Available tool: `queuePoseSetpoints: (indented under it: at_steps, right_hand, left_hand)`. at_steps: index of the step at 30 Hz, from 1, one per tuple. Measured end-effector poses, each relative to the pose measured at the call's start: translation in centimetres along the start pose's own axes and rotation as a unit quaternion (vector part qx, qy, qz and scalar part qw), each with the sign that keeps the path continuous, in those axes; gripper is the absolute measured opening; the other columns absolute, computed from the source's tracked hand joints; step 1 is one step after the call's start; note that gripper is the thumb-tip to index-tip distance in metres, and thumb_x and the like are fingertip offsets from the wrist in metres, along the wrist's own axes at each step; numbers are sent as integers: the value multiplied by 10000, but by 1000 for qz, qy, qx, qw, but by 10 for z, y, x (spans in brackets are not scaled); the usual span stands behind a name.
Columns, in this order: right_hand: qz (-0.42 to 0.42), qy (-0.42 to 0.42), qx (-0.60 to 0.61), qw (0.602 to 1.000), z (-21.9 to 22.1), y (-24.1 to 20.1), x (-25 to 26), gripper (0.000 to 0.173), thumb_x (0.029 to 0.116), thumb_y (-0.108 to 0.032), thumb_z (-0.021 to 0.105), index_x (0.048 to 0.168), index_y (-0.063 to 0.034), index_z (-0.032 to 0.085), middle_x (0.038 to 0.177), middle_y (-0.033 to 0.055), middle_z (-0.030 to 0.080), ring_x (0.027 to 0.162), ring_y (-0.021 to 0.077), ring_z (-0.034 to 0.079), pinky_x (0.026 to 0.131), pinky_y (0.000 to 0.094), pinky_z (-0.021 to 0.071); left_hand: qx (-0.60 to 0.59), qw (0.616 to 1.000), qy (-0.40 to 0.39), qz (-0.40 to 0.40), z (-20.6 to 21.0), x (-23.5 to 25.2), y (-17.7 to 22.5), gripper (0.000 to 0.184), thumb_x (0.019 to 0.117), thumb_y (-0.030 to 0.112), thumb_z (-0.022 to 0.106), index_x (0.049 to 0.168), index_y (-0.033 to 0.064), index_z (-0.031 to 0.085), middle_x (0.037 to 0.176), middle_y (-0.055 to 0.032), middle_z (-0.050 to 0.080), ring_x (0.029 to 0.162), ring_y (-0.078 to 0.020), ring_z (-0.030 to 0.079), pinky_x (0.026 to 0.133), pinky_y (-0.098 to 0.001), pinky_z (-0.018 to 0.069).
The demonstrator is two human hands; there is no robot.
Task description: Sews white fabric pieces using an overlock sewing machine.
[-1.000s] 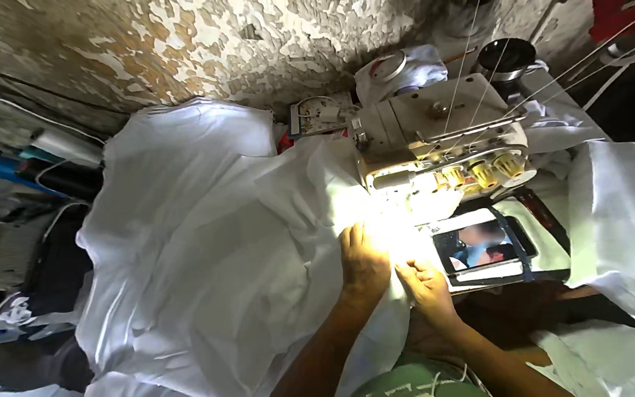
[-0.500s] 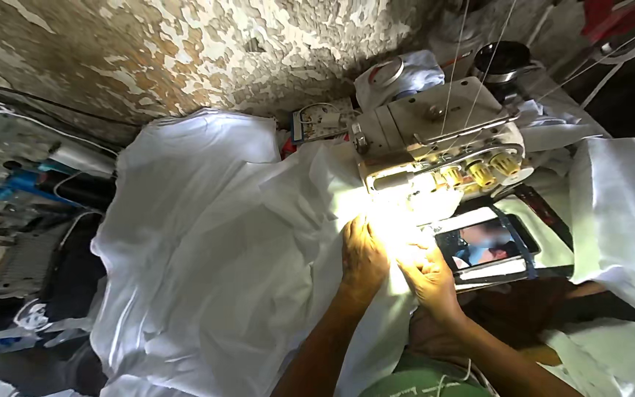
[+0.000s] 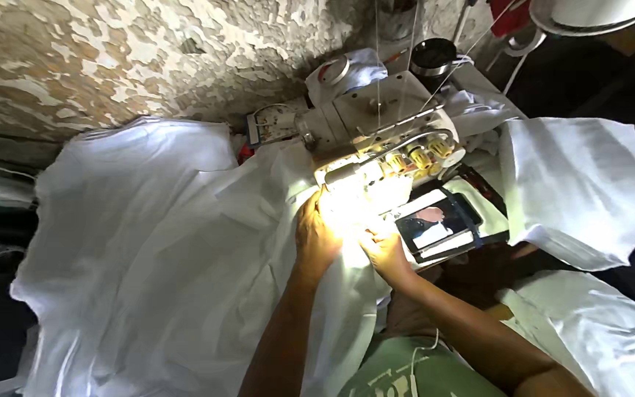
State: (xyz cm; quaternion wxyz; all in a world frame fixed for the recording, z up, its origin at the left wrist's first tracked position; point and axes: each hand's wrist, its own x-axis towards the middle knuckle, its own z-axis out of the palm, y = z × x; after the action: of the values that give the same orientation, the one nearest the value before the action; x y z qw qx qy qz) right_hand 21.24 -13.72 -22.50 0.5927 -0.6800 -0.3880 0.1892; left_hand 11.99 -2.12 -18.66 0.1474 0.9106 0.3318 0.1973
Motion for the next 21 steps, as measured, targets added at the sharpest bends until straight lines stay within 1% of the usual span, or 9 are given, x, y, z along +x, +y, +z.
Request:
queuePoseSetpoints:
  at_steps: [2,4,6,7,8,10,14,17,21]
  right_hand:
    - [-4,0,-6,1000,1,-2,2,143,961,-54,622,976,9,750,918,93,696,807,121,616,739,313,505]
    - [35,-13,4,999,0,-5,1,152,972,-52,629,1048,21,738,924,93,695,773,111,617,700,296,526]
    - [104,-29,23,994,-5,-8,-8,237,966,-79,664,1158,56,634,745,40,599,645,85,542,623,282,479]
    - [140,-57,30,988,-11,-7,-15,343,971,-100,663,1253,61,554,697,33,577,623,88,550,632,295,496]
    - [173,-87,40,980,-16,-5,-23,413,974,-110,656,1317,65,503,690,28,579,629,83,567,659,292,514]
    - [207,-151,64,965,-25,4,-41,395,995,-142,623,1318,59,515,692,-6,563,627,45,547,673,247,500]
    - [198,-233,94,947,-39,21,-78,231,1025,-165,581,1128,33,639,845,15,671,749,-5,621,745,194,523]
    - [198,-253,111,941,-48,32,-96,219,1018,-124,584,1127,47,669,986,57,717,878,-2,667,840,191,547]
    - [246,-263,171,917,-55,30,-105,148,986,-62,623,1086,35,672,948,17,721,846,3,676,814,199,567]
  left_hand:
    - [-1,1000,15,18,-1,0,-4,485,975,66,535,1427,-105,493,1435,-267,554,1333,-392,550,1129,-510,408]
    - [18,997,54,48,1,-10,-5,446,1010,84,513,1412,-109,510,1451,-262,549,1365,-382,534,1158,-496,394]
    - [32,988,106,108,12,-43,-3,408,1021,224,531,1199,-125,648,1380,-304,590,1348,-443,535,1154,-540,385]
    - [31,984,114,132,21,-69,-1,456,1030,316,527,1158,-92,685,1348,-296,616,1324,-443,554,1142,-531,395]
    - [16,983,107,146,31,-99,3,494,1047,403,507,1158,-38,701,1348,-268,629,1330,-417,556,1151,-501,393]
    - [-16,986,64,153,52,-155,7,516,1044,486,497,1280,48,632,1408,-230,593,1405,-365,483,1205,-445,304]
    - [42,989,52,133,80,-215,0,382,1032,219,466,1365,54,556,1436,-226,563,1425,-343,452,1210,-447,248]
    - [62,989,70,116,78,-222,-3,364,1012,60,449,1341,-32,575,1376,-244,616,1344,-354,553,1182,-438,328]
    - [60,989,74,113,77,-217,-12,376,974,-12,483,1318,-68,623,1346,-234,649,1294,-389,599,1146,-466,407]
